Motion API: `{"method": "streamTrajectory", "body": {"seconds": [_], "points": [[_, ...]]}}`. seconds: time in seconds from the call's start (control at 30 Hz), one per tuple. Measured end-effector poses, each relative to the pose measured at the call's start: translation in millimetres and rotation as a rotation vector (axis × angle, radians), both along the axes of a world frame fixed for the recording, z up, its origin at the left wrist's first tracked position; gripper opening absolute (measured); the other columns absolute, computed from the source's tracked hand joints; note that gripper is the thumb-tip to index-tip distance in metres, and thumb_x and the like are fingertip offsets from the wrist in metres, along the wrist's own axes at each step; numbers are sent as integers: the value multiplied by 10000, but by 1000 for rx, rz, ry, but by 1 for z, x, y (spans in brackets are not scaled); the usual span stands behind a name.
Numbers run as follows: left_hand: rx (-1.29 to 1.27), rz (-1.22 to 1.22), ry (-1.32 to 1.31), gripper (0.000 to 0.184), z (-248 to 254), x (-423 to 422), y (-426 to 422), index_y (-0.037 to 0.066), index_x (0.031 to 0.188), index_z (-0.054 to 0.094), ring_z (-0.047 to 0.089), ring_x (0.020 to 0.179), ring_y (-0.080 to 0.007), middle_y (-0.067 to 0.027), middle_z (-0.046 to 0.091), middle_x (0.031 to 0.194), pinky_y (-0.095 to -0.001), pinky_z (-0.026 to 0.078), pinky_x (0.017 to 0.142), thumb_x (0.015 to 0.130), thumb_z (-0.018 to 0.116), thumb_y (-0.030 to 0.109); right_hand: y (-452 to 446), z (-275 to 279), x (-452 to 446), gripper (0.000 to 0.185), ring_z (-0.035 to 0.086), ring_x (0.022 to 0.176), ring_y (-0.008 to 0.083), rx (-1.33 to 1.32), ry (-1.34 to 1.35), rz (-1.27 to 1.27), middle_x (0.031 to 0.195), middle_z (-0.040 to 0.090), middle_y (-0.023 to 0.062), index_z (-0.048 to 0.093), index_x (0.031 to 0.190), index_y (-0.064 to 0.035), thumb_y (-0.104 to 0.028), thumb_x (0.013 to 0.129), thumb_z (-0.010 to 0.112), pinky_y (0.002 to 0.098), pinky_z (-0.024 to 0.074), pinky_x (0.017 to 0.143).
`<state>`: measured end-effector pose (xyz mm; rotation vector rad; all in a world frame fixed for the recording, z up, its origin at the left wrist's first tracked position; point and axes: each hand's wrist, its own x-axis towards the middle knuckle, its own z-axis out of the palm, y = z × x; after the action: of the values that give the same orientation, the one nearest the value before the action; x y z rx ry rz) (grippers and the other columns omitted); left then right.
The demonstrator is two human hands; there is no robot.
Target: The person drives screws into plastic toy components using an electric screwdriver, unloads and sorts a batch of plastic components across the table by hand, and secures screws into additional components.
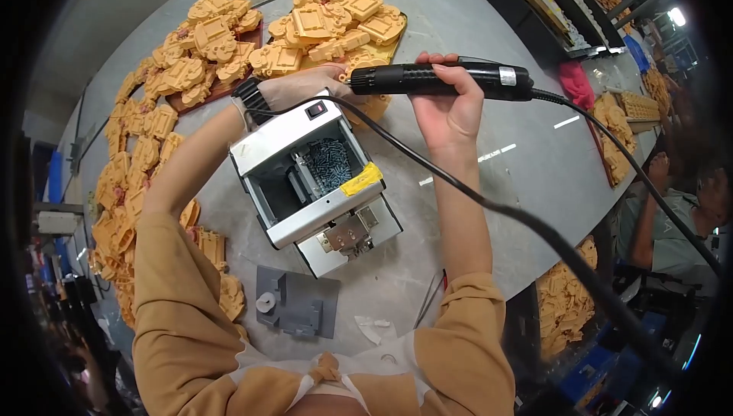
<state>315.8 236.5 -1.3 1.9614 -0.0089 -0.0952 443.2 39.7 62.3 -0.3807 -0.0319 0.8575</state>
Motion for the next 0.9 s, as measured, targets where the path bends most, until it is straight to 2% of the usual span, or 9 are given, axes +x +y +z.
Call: {"method": "streamTrajectory", "body": {"seconds": [0.07, 0.13, 0.27, 0.37, 0.47, 0.6, 0.67, 0.8, 0.9], "points": [[-22, 223, 169, 346, 44, -18, -6, 17, 1015, 540, 477, 772, -68, 16, 536, 867, -213, 400, 705, 781, 606, 264, 1, 8, -3, 214, 516, 860, 244, 68, -5, 23, 808, 551, 106, 531, 778, -18, 124, 619, 520, 373, 361, 946], [-113, 455, 157, 460, 78, -54, 1, 26, 1087, 512, 492, 875, -88, -6, 555, 957, -222, 398, 738, 754, 629, 321, -10, 30, -4, 230, 511, 901, 253, 125, 15, 23, 822, 553, 112, 533, 794, -20, 127, 617, 514, 389, 353, 955], [165, 787, 77, 395, 127, -169, 21, 48, 1052, 522, 503, 813, -87, -11, 556, 893, -226, 405, 736, 721, 596, 250, -55, 41, 18, 232, 513, 937, 246, 175, -202, -21, 858, 544, 96, 515, 896, -35, 58, 687, 546, 452, 321, 972], [193, 765, 378, 533, 154, -282, 4, 57, 1136, 499, 506, 930, -140, -36, 548, 1006, -263, 399, 841, 638, 633, 190, -87, 37, 3, 302, 526, 899, 217, -61, -480, -210, 851, 531, 74, 475, 1033, -41, 0, 744, 556, 462, 332, 952], [405, 669, 601, 487, 145, -352, -30, 3, 1077, 514, 527, 866, -187, -103, 562, 906, -286, 418, 787, 652, 601, 226, -109, 25, -21, 352, 540, 836, 189, -271, -660, -250, 842, 534, 66, 460, 1089, -32, -8, 755, 570, 411, 396, 887], [476, 678, 587, 490, 134, -381, -48, 0, 1104, 502, 536, 919, -253, -156, 566, 974, -320, 415, 829, 689, 593, 245, -123, 14, -56, 334, 574, 773, 192, -425, -816, -266, 810, 550, 63, 478, 1050, -24, 3, 737, 593, 369, 436, 840], [889, 802, 150, 477, 136, -369, -45, 20, 1122, 506, 515, 992, -296, -187, 551, 1067, -356, 409, 859, 733, 595, 282, -131, 11, -72, 305, 546, 797, 173, -442, -912, -263, 815, 513, 51, 466, 1059, -30, -6, 771, 564, 388, 415, 868], [1148, 894, 195, 644, 92, -349, 51, 38, 1248, 407, 374, 1172, -351, -216, 416, 1252, -401, 319, 974, 770, 547, 447, -139, 4, -97, 295, 539, 778, 172, -493, -924, -349, 795, 509, 43, 489, 1021, -40, 12, 746, 582, 390, 423, 851], [1054, 1023, 352, 711, 50, -333, 126, 105, 1318, 328, 319, 1212, -379, -219, 337, 1314, -452, 303, 978, 754, 547, 478, -145, -7, -102, 306, 542, 756, 165, -571, -895, -438, 801, 511, 46, 484, 1023, -35, 16, 741, 593, 320, 459, 788]]}}
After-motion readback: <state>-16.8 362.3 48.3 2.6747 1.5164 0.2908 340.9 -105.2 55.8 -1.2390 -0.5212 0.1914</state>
